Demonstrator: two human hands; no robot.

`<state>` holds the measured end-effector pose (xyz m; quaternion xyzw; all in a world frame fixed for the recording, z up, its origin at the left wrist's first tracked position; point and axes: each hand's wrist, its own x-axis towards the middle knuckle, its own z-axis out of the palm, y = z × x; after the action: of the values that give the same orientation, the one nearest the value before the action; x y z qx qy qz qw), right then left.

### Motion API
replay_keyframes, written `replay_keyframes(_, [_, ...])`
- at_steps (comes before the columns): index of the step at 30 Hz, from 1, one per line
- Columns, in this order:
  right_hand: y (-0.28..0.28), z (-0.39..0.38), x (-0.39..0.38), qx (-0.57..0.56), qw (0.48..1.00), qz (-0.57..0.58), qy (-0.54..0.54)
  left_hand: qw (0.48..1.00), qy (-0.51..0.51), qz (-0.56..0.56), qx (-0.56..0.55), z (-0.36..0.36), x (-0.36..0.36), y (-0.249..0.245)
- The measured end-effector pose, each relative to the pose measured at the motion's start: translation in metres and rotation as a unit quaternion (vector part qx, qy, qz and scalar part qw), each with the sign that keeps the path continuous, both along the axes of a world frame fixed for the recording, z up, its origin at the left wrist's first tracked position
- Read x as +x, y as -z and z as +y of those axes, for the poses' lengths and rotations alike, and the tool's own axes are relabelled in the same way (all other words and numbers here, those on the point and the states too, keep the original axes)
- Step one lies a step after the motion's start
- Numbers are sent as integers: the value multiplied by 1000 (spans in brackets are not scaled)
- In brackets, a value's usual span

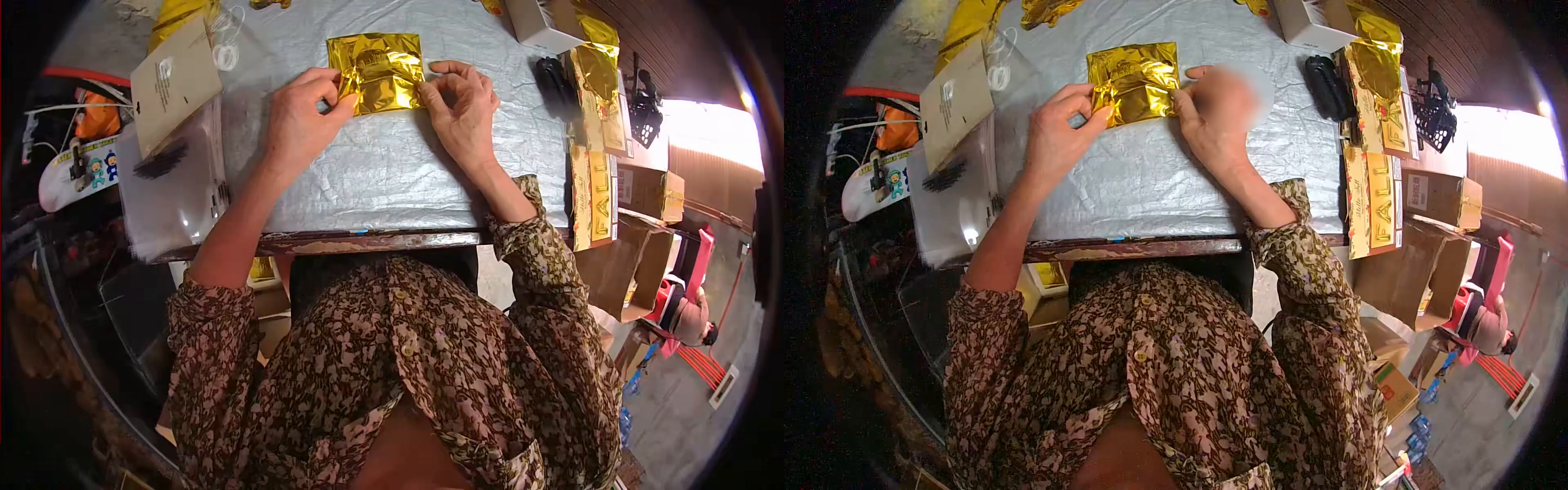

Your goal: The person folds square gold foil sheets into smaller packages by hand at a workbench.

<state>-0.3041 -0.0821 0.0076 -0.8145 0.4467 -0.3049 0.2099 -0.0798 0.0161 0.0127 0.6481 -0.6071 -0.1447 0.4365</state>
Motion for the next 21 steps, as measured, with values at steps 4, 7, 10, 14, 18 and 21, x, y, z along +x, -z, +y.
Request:
replay_keyframes(4, [8,0,-1,-39,999,0,-3,1000,-3,13,2,-1,-1,-1])
replay_keyframes(7, [4,0,0,-79,997,18,-7,1000,-3,-1,-11,-1,-1,0])
replay_keyframes(10, [4,-3,-3,-51,998,-5,-33,1000,-7,17,-3,-2,-1,3])
replay_keyframes(14, [-14,11,-5,-201,957,108,-179,999,-10,42,25,-1,-1,-3])
replay_keyframes(18, [-15,19,-2,-185,936,182,-237,999,-8,46,26,1,0,-5])
replay_keyframes(21, [-13,16,-2,-139,944,186,-236,998,-5,49,27,0,-1,-4])
